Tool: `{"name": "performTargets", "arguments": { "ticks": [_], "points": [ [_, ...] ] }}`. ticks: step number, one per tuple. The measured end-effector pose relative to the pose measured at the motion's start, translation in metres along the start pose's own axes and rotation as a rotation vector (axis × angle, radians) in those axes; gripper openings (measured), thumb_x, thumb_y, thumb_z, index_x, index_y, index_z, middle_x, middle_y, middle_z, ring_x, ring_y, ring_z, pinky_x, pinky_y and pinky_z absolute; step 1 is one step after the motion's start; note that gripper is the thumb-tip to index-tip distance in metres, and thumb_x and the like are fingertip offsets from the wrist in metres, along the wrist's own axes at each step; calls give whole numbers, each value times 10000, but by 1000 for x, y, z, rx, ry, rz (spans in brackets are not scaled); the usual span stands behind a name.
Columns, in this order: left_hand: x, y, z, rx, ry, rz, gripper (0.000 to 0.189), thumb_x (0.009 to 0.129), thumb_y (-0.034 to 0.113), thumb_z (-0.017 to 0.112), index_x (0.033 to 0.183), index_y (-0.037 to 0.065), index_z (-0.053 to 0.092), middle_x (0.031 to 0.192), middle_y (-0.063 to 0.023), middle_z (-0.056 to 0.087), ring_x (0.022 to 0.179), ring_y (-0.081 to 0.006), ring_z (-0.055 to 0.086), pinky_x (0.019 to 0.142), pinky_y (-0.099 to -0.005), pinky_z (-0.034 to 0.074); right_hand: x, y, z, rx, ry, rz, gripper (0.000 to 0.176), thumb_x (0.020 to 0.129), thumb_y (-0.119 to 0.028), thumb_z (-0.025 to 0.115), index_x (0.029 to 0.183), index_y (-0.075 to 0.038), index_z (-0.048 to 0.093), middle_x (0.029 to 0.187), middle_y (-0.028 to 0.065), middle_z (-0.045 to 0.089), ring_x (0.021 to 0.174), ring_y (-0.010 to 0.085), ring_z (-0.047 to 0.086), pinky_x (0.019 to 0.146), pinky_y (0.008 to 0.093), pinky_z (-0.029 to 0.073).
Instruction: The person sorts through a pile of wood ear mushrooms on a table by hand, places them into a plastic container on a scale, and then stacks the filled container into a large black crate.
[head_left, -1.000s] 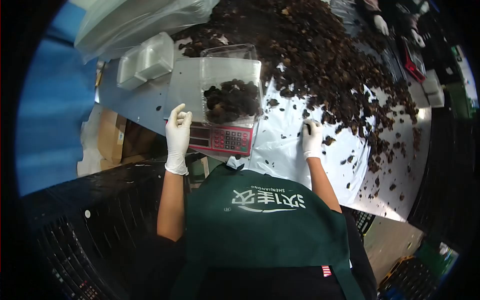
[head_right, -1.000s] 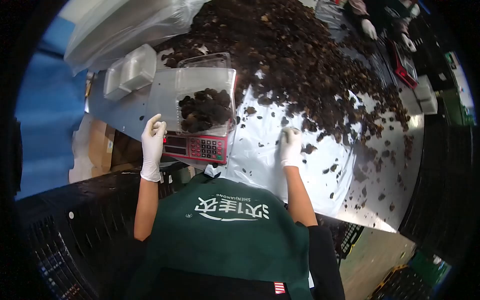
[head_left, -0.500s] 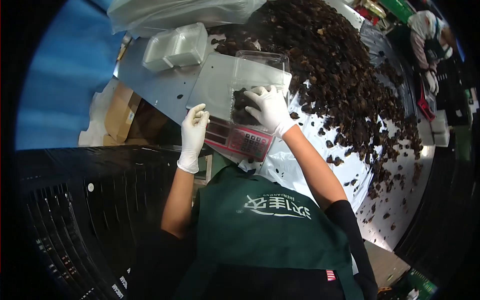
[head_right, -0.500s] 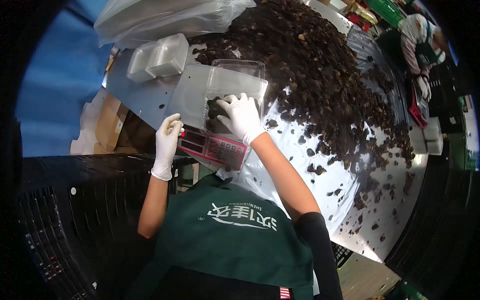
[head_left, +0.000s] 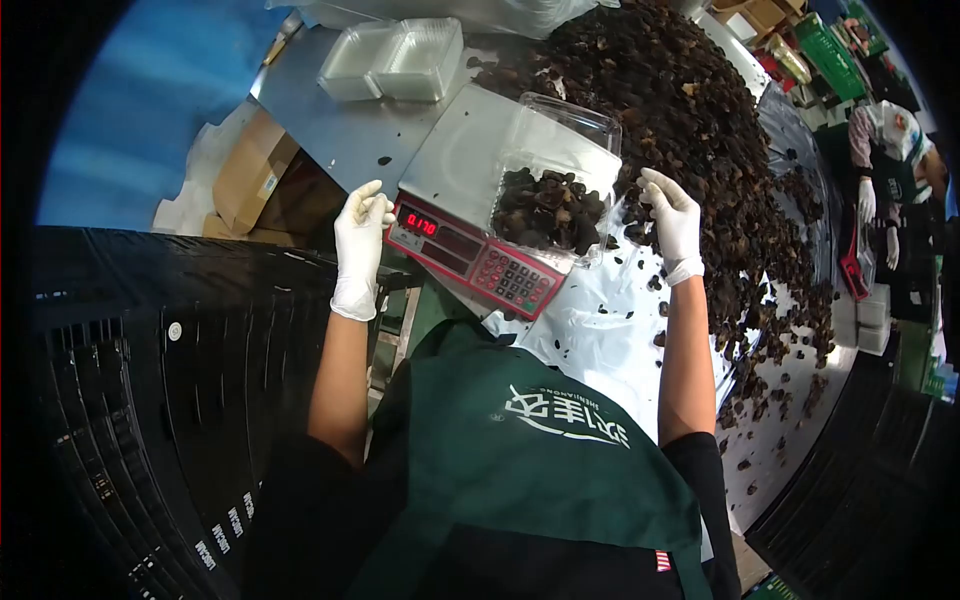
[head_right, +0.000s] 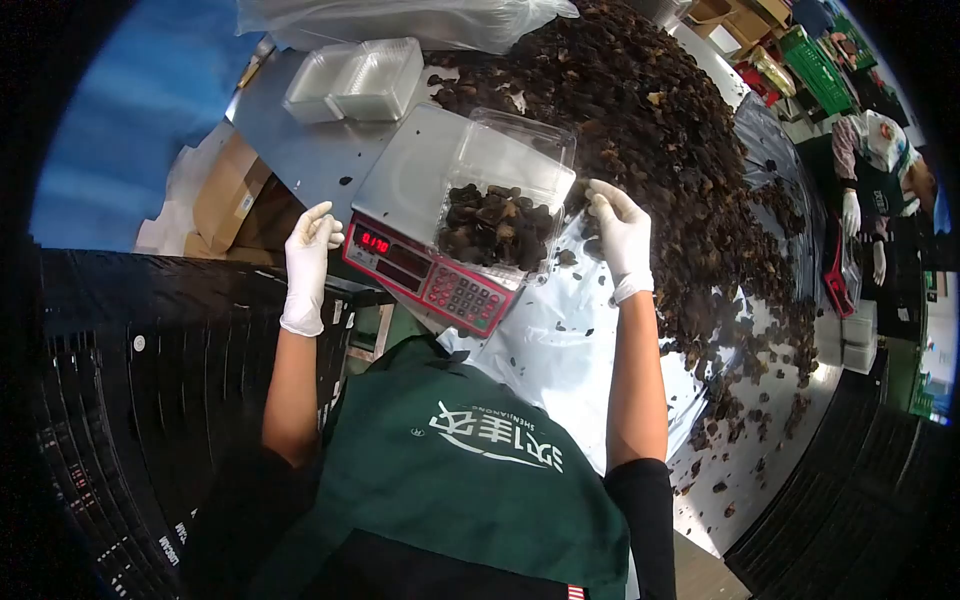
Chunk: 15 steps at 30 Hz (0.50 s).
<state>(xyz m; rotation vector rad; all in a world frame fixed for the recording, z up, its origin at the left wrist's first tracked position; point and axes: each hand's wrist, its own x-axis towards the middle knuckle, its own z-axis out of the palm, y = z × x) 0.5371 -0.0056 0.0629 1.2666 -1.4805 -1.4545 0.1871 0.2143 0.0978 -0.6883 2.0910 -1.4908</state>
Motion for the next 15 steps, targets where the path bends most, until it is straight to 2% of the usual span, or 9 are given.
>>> {"name": "performTargets", "arguments": {
  "ticks": [2, 4, 5, 7, 8, 9, 11, 12, 15],
  "points": [
    [3, 0, -4, -34, 50, -14, 245, 996, 100, 561, 1223, 38, 629, 812, 20, 599, 673, -41, 531, 652, -187, 451, 4, 10, 1, 16, 10, 36, 261, 956, -118, 611, 1189, -20, 677, 1087, 76, 717, 919, 105, 650, 755, 231, 509],
    [1, 4, -6, -37, 55, -11, 241, 996, 101, 561, 1217, 39, 634, 804, 22, 597, 669, -41, 529, 647, -186, 446, 9, 17, 6, -72, 6, 10, 301, 947, -128, 641, 1225, -14, 659, 1095, 76, 713, 909, 103, 624, 840, 256, 488],
    [1, 5, -7, -41, 55, -7, 237, 996, 102, 561, 1211, 40, 639, 796, 23, 595, 665, -40, 526, 641, -185, 442, 10, 20, 10, -68, 1, 10, 301, 947, -128, 641, 1225, -14, 659, 1095, 76, 713, 909, 103, 624, 840, 256, 488],
    [0, 3, -7, -52, 60, 0, 232, 996, 106, 563, 1203, 40, 646, 783, 25, 589, 658, -40, 518, 630, -186, 435, 9, 19, 23, 22, 13, -38, 334, 938, -126, 658, 1249, -6, 638, 1159, 93, 690, 969, 125, 633, 880, 267, 492],
    [-1, 3, -6, -65, 55, 1, 233, 997, 105, 562, 1205, 40, 644, 779, 26, 585, 657, -39, 515, 624, -188, 433, 13, 20, 24, -116, 5, -89, 397, 929, -128, 667, 1297, 4, 595, 1205, 130, 665, 1044, 151, 631, 925, 277, 488],
    [-2, 4, -5, -49, 55, 6, 229, 999, 103, 557, 1200, 38, 644, 764, 29, 574, 649, -36, 503, 613, -185, 425, 18, 23, 28, -112, -1, -89, 397, 929, -128, 667, 1297, 4, 595, 1205, 130, 665, 1044, 151, 631, 925, 277, 488],
    [-3, 5, -2, -54, 32, -16, 224, 1001, 101, 550, 1193, 33, 643, 749, 32, 561, 633, -33, 482, 595, -178, 410, 31, 32, 35, -130, 78, -87, 451, 882, -132, 688, 1311, -34, 589, 1132, 169, 670, 1027, 211, 644, 873, 311, 509],
    [-5, 4, 0, -75, 9, -27, 221, 1004, 100, 543, 1188, 29, 642, 734, 37, 547, 615, -30, 460, 574, -170, 392, 37, 32, 37, -130, 68, -50, 507, 881, -176, 690, 1349, -38, 553, 1177, 205, 642, 1042, 245, 638, 898, 332, 504],
    [-14, 3, 16, -47, -74, -44, 208, 999, 111, 553, 1160, 26, 653, 724, 44, 534, 601, -25, 445, 555, -170, 378, 56, 43, 44, -130, 73, -10, 514, 883, -213, 690, 1345, -33, 551, 1164, 223, 640, 1042, 255, 639, 914, 339, 499]
  ]
}}
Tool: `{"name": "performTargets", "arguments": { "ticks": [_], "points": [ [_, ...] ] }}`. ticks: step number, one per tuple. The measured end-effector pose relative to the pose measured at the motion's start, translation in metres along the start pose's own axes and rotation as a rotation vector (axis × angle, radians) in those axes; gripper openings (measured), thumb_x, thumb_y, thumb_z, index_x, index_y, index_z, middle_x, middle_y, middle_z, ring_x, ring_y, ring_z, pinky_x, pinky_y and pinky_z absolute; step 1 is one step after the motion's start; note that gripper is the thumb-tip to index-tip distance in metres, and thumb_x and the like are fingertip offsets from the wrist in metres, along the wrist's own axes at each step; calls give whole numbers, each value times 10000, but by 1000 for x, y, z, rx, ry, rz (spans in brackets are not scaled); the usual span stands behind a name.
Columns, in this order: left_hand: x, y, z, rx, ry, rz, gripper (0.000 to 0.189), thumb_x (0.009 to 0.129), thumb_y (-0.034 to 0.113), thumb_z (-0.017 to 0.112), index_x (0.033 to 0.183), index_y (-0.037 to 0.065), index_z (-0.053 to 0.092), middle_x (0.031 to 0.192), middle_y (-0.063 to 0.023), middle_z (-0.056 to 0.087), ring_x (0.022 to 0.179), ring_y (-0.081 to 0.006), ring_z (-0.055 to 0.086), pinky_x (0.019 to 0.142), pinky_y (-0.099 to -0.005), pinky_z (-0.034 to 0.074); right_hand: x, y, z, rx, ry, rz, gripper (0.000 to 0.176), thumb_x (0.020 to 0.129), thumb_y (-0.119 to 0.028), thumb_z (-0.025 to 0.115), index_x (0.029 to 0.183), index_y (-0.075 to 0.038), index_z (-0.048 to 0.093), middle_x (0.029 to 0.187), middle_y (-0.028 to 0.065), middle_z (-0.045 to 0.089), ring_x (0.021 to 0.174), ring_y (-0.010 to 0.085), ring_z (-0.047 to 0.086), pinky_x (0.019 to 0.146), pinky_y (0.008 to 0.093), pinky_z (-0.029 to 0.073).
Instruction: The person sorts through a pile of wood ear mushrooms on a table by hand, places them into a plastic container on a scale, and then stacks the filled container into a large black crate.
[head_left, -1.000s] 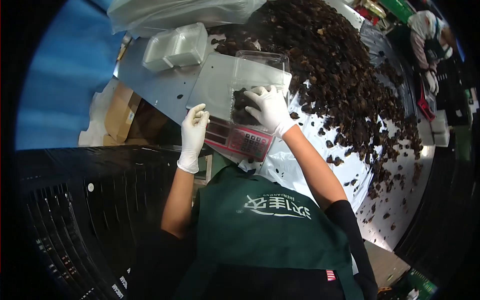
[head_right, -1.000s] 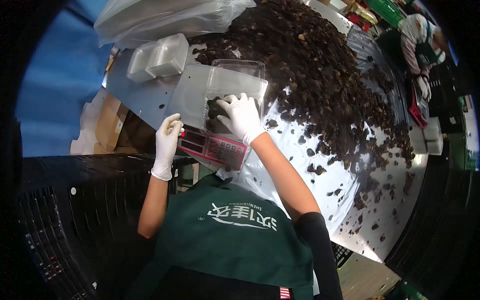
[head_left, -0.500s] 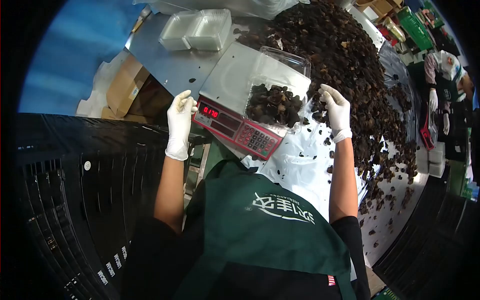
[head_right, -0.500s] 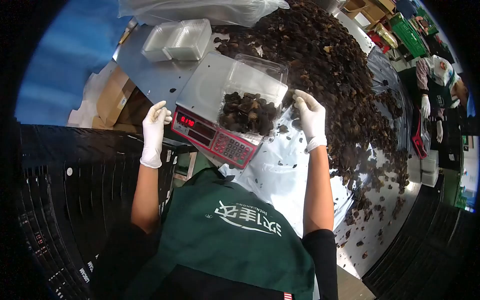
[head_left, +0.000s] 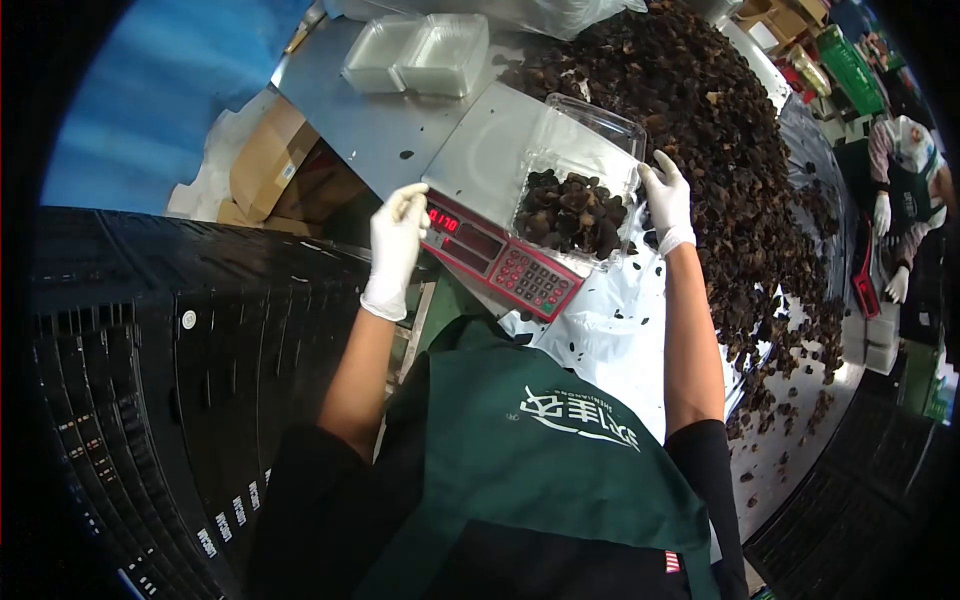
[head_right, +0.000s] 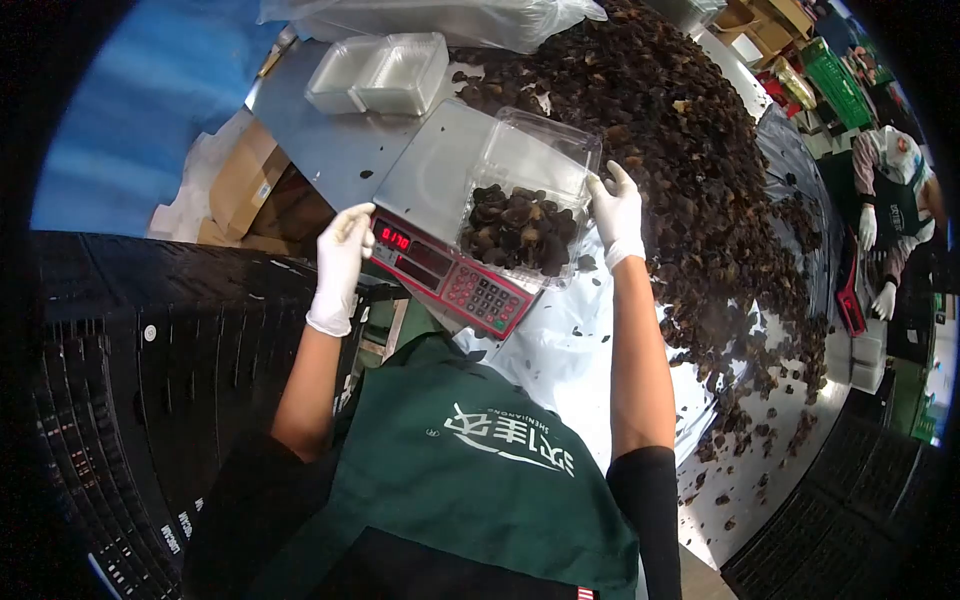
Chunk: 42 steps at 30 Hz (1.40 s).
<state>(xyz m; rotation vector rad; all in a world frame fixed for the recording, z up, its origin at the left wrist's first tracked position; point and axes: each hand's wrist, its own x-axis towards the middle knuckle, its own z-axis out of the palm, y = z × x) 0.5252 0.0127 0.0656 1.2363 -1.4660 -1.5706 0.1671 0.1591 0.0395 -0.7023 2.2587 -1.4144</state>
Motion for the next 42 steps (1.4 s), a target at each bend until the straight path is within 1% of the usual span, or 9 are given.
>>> {"name": "performTargets", "arguments": {
  "ticks": [2, 8, 10, 22, 25, 28, 32, 35, 42],
  "points": [
    [-11, 2, 19, 81, -38, 3, 202, 973, 102, 592, 1152, 37, 658, 721, 54, 535, 645, -27, 483, 580, -185, 405, -9, -17, 2, -42, 44, -157, 507, 864, -236, 715, 1304, -22, 580, 1269, 201, 597, 1137, 290, 607, 949, 354, 485],
    [-32, 17, 95, 522, -202, 847, 336, 776, 99, 763, 1100, 73, 681, 935, -74, 623, 917, -232, 597, 803, -342, 491, -59, -49, 6, -295, -318, -466, 505, 713, -305, 834, 1153, -102, 693, 1430, 161, 490, 1324, 348, 413, 1103, 432, 356],
    [-34, 23, 117, 557, -271, 880, 344, 736, 122, 783, 1062, 78, 684, 944, -84, 620, 988, -280, 564, 868, -391, 468, -71, -46, 6, -337, -318, -468, 431, 687, -305, 844, 1066, -137, 727, 1428, 143, 497, 1313, 365, 415, 1101, 452, 351],
    [-6, 16, 126, 436, -309, 548, 124, 807, 106, 737, 915, 61, 695, 841, -76, 653, 854, -217, 602, 773, -344, 505, -85, -13, 4, -226, -134, -458, 95, 775, -123, 750, 869, -108, 741, 1305, 104, 612, 1286, 310, 469, 1090, 403, 367],
    [-19, 21, 134, 602, -321, 856, 333, 702, 248, 817, 956, 86, 675, 950, -73, 626, 944, -278, 569, 843, -386, 466, -85, -19, 5, -250, -120, -440, 91, 778, -124, 748, 866, -103, 741, 1301, 103, 615, 1281, 314, 474, 1091, 403, 366],
    [-13, 6, 139, 807, -307, 874, 228, 751, 168, 740, 957, 94, 676, 941, -81, 637, 978, -281, 581, 868, -400, 458, -83, -14, 6, -249, -130, -439, 108, 795, -107, 745, 903, -102, 748, 1322, 110, 606, 1282, 299, 476, 1107, 412, 339],
    [1, 5, 132, 512, -298, 605, 212, 789, 85, 702, 1000, 64, 693, 866, -133, 652, 802, -294, 630, 722, -382, 506, -84, -9, 5, -218, -127, -458, 116, 797, -108, 746, 912, -95, 744, 1331, 107, 600, 1281, 299, 478, 1107, 412, 340],
    [11, 17, 125, 342, -416, 277, 184, 893, 109, 701, 1028, -13, 679, 843, -13, 681, 791, -55, 590, 727, -240, 487, -85, -12, 7, -233, -133, -452, 128, 797, -107, 748, 923, -92, 740, 1332, 105, 600, 1286, 296, 473, 1109, 412, 339],
    [23, 16, 118, 29, -380, 82, 155, 900, 82, 685, 1038, 13, 673, 888, 0, 680, 771, -70, 597, 719, -234, 484, -104, -36, 5, -353, -41, -547, 117, 764, -156, 755, 879, -154, 737, 1339, 65, 578, 1303, 311, 449, 1080, 434, 344]
  ]
}}
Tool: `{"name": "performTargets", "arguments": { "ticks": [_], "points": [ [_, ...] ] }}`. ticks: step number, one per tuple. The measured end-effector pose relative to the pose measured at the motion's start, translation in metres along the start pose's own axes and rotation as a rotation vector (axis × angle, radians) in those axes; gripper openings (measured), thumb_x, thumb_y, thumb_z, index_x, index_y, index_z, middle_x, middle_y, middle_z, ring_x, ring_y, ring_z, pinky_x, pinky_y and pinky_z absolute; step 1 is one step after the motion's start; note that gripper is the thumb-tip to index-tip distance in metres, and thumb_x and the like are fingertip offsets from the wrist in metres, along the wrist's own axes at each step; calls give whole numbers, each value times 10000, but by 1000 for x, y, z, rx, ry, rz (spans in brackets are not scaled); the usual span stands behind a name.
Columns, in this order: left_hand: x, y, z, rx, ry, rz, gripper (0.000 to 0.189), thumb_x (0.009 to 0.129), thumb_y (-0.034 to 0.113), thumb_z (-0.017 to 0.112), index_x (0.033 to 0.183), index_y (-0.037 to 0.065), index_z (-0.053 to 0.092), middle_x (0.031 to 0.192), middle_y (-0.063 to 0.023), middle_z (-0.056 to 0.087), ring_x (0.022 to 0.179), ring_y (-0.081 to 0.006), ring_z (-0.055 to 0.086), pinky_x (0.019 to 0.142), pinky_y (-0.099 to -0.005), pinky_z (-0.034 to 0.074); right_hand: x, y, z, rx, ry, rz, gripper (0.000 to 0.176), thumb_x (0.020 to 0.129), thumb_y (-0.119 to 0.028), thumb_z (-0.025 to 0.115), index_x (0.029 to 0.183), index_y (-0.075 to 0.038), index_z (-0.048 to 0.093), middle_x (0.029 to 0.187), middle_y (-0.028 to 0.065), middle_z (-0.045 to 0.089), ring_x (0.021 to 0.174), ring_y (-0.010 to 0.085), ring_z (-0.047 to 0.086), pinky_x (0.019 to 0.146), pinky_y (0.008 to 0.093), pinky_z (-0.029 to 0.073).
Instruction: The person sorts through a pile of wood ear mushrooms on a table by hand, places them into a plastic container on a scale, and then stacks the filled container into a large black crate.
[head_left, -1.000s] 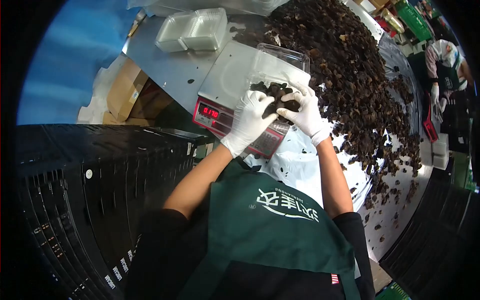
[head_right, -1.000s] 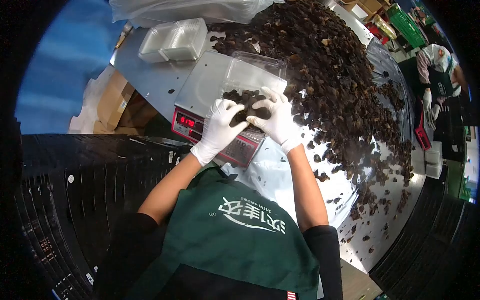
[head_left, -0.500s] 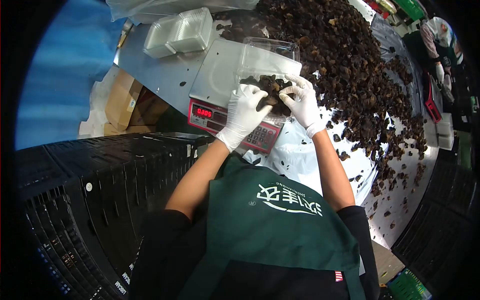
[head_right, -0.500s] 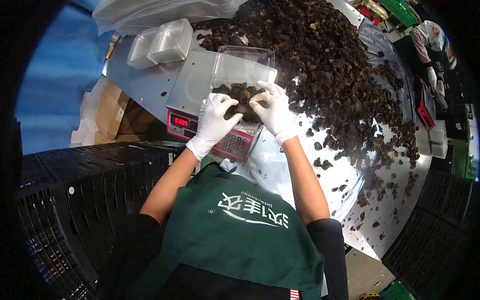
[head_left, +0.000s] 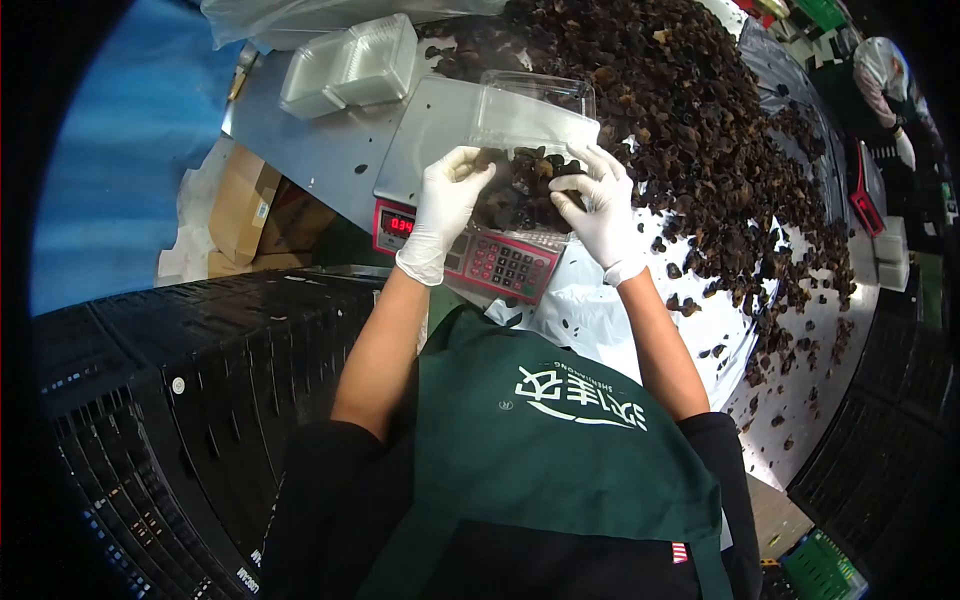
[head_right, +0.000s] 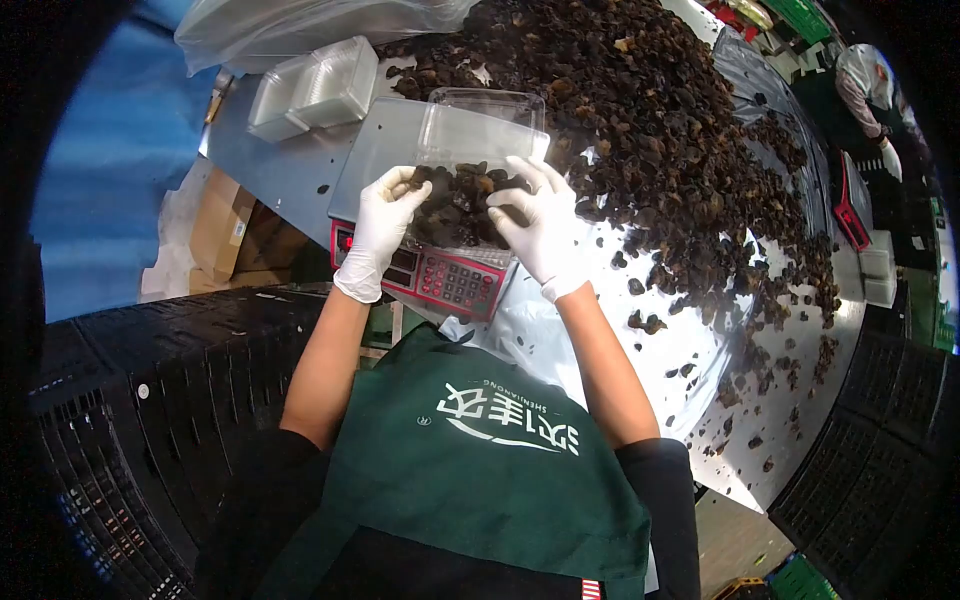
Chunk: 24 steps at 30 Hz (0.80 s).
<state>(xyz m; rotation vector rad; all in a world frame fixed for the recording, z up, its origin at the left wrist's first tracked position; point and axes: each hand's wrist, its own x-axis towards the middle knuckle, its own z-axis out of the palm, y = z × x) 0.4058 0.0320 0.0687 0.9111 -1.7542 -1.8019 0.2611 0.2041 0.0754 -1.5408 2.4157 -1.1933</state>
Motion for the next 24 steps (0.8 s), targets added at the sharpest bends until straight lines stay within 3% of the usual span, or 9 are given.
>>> {"name": "performTargets", "arguments": {
  "ticks": [5, 8, 11, 14, 17, 18, 20, 21, 24],
  "points": [
    [0, 1, -10, -170, 18, -81, 131, 913, 87, 677, 1042, 63, 665, 896, 30, 659, 691, -3, 496, 549, -170, 368, -4, -18, 14, -229, -56, -149, 141, 727, -155, 762, 855, -112, 720, 1345, 108, 566, 1298, 362, 439, 1080, 496, 336],
    [-2, 6, -16, -151, 124, -8, 138, 914, 91, 679, 1049, 68, 664, 897, 30, 657, 695, -7, 497, 556, -176, 375, 0, -13, 24, -437, -83, -129, 135, 719, -163, 760, 824, -89, 717, 1339, 127, 567, 1305, 373, 427, 1081, 509, 332],
    [-7, 11, -28, -163, 161, -2, 142, 914, 95, 679, 1052, 66, 663, 922, 23, 656, 728, -17, 513, 584, -178, 387, 6, -13, 19, -520, -130, -131, 191, 723, -197, 764, 913, -179, 749, 1371, 64, 549, 1300, 324, 442, 1080, 467, 339],
    [-17, 22, -31, -145, 184, 13, 145, 918, 95, 671, 1058, 59, 662, 932, 20, 655, 750, -30, 524, 611, -186, 401, 8, -13, 11, -249, -42, -133, 168, 744, -194, 763, 911, -175, 755, 1331, 67, 583, 1267, 316, 464, 1073, 452, 339],
    [-26, 28, -30, -173, 190, 19, 140, 920, 86, 664, 1057, 56, 661, 928, 18, 654, 748, -33, 522, 615, -190, 404, 15, -21, -1, 186, 72, 41, 74, 784, -162, 742, 857, -151, 740, 1241, 63, 639, 1280, 294, 450, 1076, 424, 321],
    [-28, 30, -27, -171, 191, 36, 141, 922, 87, 662, 1059, 55, 661, 925, 18, 653, 760, -30, 529, 614, -190, 404, 17, -23, -8, 258, 72, 81, 89, 827, -131, 713, 913, -119, 730, 1239, 67, 649, 1204, 236, 526, 1036, 373, 386],
    [-34, 36, -17, -168, 186, 53, 141, 924, 87, 660, 1062, 55, 661, 923, 18, 651, 772, -27, 536, 613, -190, 403, 19, -36, -21, 865, 58, 391, 114, 891, -122, 669, 981, -63, 708, 1213, 71, 667, 1071, 156, 599, 956, 309, 458],
    [-38, 40, -8, -158, 161, 48, 143, 924, 83, 659, 1063, 48, 658, 919, 14, 650, 788, -30, 548, 633, -192, 421, 19, -37, -31, 921, 38, 440, 147, 939, -125, 622, 1004, -7, 681, 1192, 68, 677, 962, 101, 626, 890, 261, 492],
    [-56, 44, 33, 38, 85, 204, 133, 919, 42, 647, 1045, 4, 632, 909, -10, 645, 824, -74, 587, 759, -242, 498, -4, -26, -43, 1310, -132, 575, 199, 965, -117, 558, 1088, 9, 650, 1155, 133, 675, 957, 190, 655, 866, 320, 530]
  ]
}}
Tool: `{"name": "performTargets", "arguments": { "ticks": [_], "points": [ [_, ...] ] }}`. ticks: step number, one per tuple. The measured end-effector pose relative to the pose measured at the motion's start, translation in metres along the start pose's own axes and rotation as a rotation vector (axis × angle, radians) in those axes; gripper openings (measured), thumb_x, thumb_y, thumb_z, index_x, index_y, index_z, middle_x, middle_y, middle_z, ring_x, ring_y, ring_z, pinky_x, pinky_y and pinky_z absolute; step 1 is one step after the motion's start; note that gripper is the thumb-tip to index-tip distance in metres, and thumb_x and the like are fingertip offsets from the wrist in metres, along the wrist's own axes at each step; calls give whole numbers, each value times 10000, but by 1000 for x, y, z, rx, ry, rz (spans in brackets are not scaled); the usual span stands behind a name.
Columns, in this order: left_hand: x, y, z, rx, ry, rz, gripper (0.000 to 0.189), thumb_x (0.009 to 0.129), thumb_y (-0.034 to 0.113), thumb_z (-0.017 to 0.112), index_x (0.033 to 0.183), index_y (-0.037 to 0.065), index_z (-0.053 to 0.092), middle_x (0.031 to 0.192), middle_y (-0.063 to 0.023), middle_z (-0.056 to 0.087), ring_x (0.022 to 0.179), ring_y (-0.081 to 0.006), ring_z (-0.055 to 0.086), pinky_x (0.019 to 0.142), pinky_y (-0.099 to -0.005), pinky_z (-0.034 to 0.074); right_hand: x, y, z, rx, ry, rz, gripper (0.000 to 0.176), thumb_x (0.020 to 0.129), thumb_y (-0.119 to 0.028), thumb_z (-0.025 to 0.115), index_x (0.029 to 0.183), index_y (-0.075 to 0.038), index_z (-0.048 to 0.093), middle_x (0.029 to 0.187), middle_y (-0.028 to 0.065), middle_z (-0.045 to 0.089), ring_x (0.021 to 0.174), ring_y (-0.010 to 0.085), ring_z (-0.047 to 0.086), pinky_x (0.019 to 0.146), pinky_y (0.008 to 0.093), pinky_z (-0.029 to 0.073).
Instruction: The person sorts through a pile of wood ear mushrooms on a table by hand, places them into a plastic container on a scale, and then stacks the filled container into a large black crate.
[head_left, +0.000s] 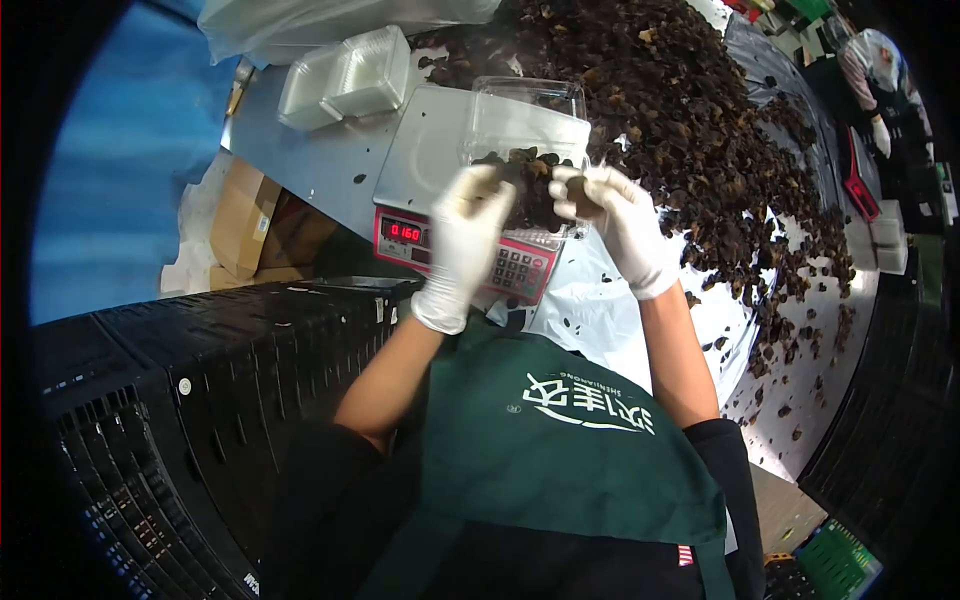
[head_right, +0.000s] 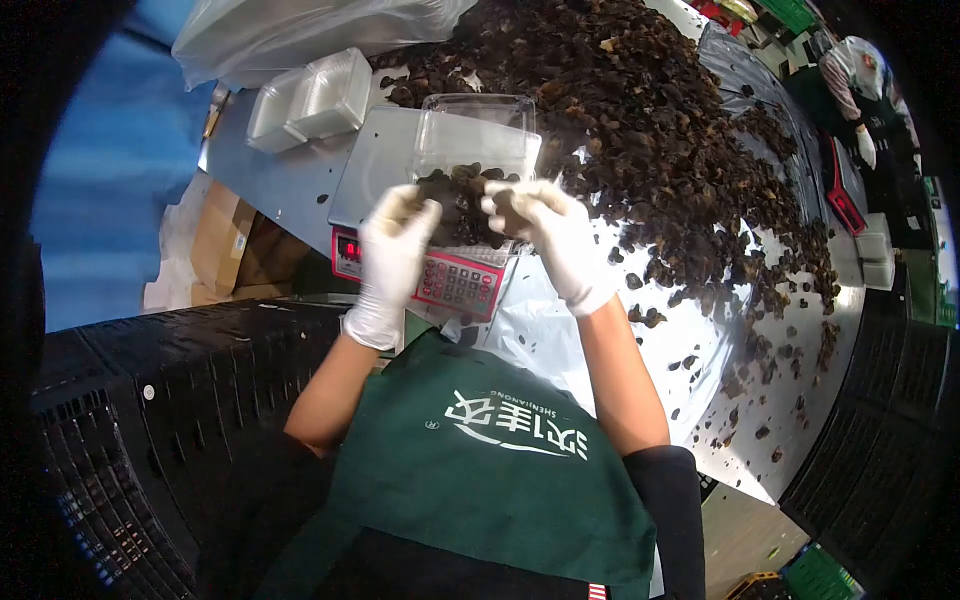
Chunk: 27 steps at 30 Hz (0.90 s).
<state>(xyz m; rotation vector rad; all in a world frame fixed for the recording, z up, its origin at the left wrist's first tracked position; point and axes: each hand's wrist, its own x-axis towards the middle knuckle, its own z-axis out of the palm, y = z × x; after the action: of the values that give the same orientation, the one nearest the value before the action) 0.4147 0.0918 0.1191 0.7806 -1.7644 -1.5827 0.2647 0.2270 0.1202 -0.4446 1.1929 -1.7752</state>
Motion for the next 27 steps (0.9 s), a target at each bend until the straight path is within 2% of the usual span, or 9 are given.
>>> {"name": "performTargets", "arguments": {
  "ticks": [4, 9, 12, 14, 16, 18, 21, 24, 27],
  "points": [
    [-40, 0, 53, 552, -354, 505, 296, 724, 62, 677, 1017, 33, 657, 1009, -123, 629, 984, -307, 575, 855, -400, 499, -53, 29, -26, 388, 40, 180, 286, 989, -214, 562, 1168, 6, 601, 1036, 98, 653, 854, 188, 647, 804, 361, 583],
    [-96, -35, 92, 371, -1161, 419, 515, 854, 262, 681, 1295, 38, 538, 1278, -165, 539, 1179, -346, 486, 1005, -428, 410, -158, 67, -75, 185, 493, 282, 174, 981, -243, 580, 978, -81, 642, 814, 5, 612, 677, 73, 550, 547, 194, 387],
    [-95, -37, 94, 281, -1117, 344, 508, 851, 250, 687, 1289, 34, 547, 1247, -167, 562, 1166, -349, 509, 999, -425, 416, -263, 84, -145, -377, 677, 506, 185, 969, -242, 596, 883, -82, 635, 666, 4, 544, 617, 74, 535, 521, 181, 373],
    [-82, -25, 90, 331, -1042, 310, 478, 853, 213, 687, 1276, 29, 562, 1199, -168, 596, 1138, -344, 545, 993, -409, 429, -354, 88, -192, -552, 859, 724, 293, 865, -319, 705, 917, -31, 704, 675, 43, 632, 712, 141, 632, 655, 252, 497],
    [-81, -33, 89, 369, -933, 275, 412, 867, 172, 681, 1239, 21, 591, 1156, -158, 628, 1116, -323, 575, 977, -388, 443, -438, 85, -221, -1235, 695, 942, 476, 781, -350, 743, 1079, 17, 687, 904, 173, 722, 924, 281, 698, 824, 359, 538],
    [-82, -36, 88, 355, -926, 209, 386, 875, 166, 674, 1226, 23, 601, 1152, -151, 636, 1123, -311, 581, 982, -378, 439, -446, 63, -208, -1259, 997, 1102, 652, 723, -365, 762, 1225, 26, 623, 1128, 254, 671, 1092, 362, 646, 956, 426, 491],
    [-91, -39, 90, 328, -981, 148, 383, 874, 176, 662, 1216, 19, 587, 1131, -134, 643, 1113, -319, 558, 985, -387, 424, -370, 68, -194, -845, 1218, 513, 683, 764, -229, 784, 1347, 19, 529, 1213, 235, 644, 1006, 303, 683, 888, 360, 522],
    [-95, -32, 92, 327, -1012, 125, 373, 882, 176, 658, 1216, 25, 590, 1128, -130, 644, 1121, -312, 556, 995, -386, 417, -270, 104, -217, -1221, 982, 55, 753, 710, -260, 857, 1323, 29, 531, 1199, 223, 622, 1029, 305, 640, 886, 375, 515],
    [-95, -26, 89, 365, -940, 172, 353, 885, 140, 657, 1216, 24, 615, 1111, -114, 671, 1117, -275, 599, 968, -356, 453, -180, 113, -196, -1211, 1103, -15, 717, 694, -248, 843, 1265, 57, 534, 1166, 242, 583, 1014, 359, 618, 898, 423, 499]
  ]
}}
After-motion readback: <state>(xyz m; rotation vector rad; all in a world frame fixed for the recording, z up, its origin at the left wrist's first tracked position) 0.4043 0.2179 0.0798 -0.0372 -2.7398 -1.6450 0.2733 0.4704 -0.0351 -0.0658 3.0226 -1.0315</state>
